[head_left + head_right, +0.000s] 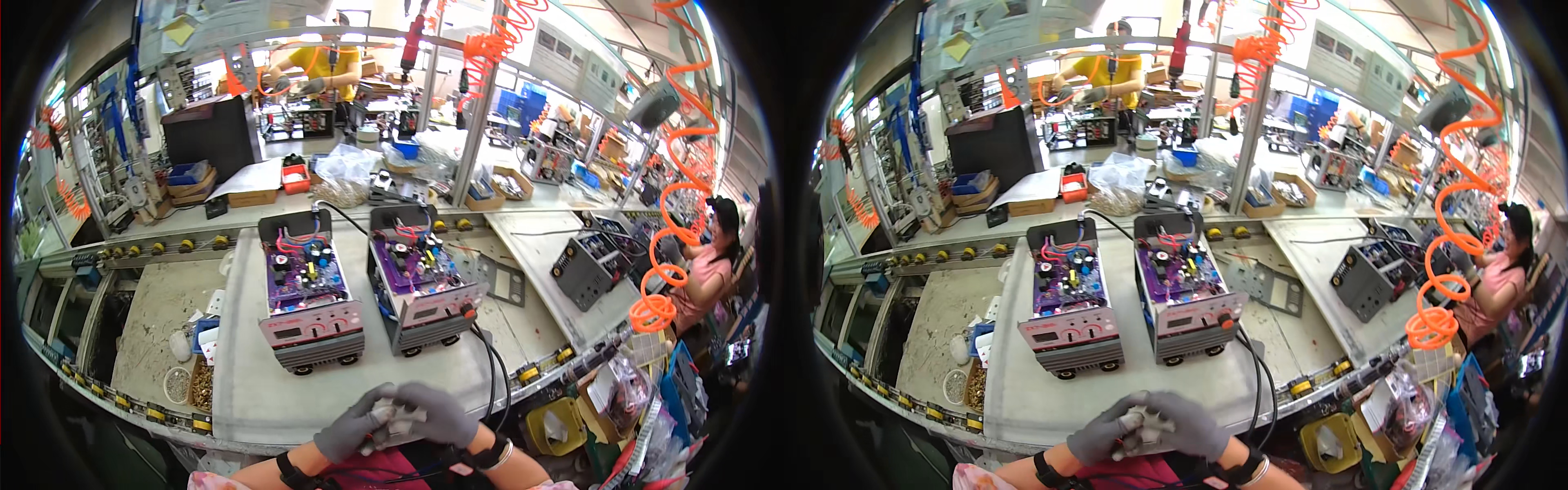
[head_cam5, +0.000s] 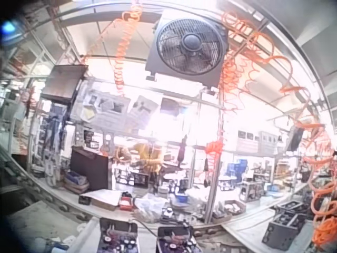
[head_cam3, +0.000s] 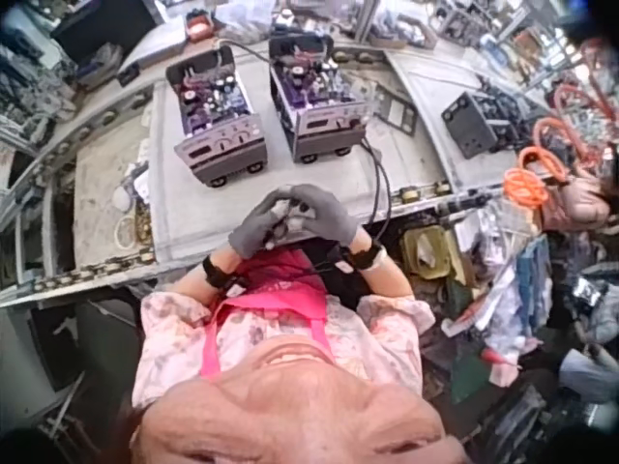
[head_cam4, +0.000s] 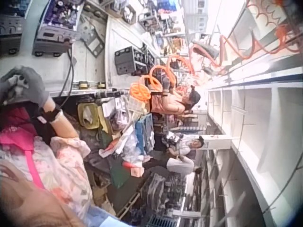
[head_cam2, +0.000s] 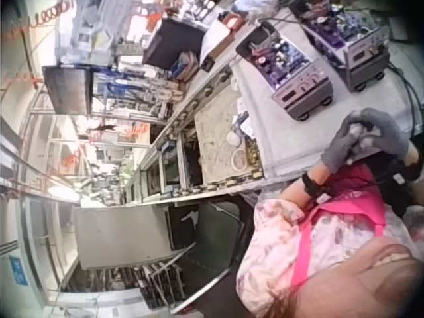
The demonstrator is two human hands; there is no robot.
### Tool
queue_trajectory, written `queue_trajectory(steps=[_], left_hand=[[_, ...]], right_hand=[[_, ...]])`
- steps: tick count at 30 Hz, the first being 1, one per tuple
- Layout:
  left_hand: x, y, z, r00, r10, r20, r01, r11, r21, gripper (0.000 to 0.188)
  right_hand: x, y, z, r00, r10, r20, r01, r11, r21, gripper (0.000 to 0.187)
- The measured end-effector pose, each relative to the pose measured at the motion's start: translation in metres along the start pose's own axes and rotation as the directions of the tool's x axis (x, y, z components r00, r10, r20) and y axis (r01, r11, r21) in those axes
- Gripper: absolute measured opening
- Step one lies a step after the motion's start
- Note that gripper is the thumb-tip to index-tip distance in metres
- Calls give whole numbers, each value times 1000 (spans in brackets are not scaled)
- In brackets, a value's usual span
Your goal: Assembling front panels and cleaning internal components of welding machines.
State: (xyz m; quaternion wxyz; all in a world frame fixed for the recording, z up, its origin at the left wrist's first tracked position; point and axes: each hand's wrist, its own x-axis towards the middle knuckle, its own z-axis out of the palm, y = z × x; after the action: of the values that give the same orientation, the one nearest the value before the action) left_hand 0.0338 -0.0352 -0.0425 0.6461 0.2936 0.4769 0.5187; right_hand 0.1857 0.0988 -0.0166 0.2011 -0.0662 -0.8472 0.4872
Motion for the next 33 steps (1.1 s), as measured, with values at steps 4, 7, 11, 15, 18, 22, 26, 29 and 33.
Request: queue_trajectory(steps=[4,7,11,15,18,22,26,29,33], left_hand=[[-3,1,6,994,-45,-99,47,999,20,64],[-5,2,8,998,-62,1,62,998,-13,61],[-2,-2,6,989,-70,128,78,996,-54,54],[-1,-17,-3,998,-35,46,37,998,-44,50],[-4,-25,-21,1000,-23,-1,23,988,-152,43],[1,-33,-26,990,-104,-90,23,769,-639,32],[3,-38,-27,996,-84,-39,40,772,-634,33],[3,-39,-30,997,-72,-36,31,754,-656,34],[2,-38,-27,996,-73,-60,15,751,-660,34]], right_hand=[[-5,8,18,998,26,57,-25,999,-26,44],[-8,15,23,993,77,90,-84,993,86,44],[-8,18,24,994,75,85,-91,973,211,44],[-10,10,13,983,52,-175,-25,988,151,41],[-27,-7,-10,806,20,-591,216,921,326,37],[-77,-43,-60,280,-20,-960,664,726,178,21],[-154,-104,-94,-141,-129,-982,794,577,-190,35],[-196,-149,-89,-359,-282,-890,623,637,-453,43],[-238,-181,-70,-405,-579,-708,380,598,-706,41]])
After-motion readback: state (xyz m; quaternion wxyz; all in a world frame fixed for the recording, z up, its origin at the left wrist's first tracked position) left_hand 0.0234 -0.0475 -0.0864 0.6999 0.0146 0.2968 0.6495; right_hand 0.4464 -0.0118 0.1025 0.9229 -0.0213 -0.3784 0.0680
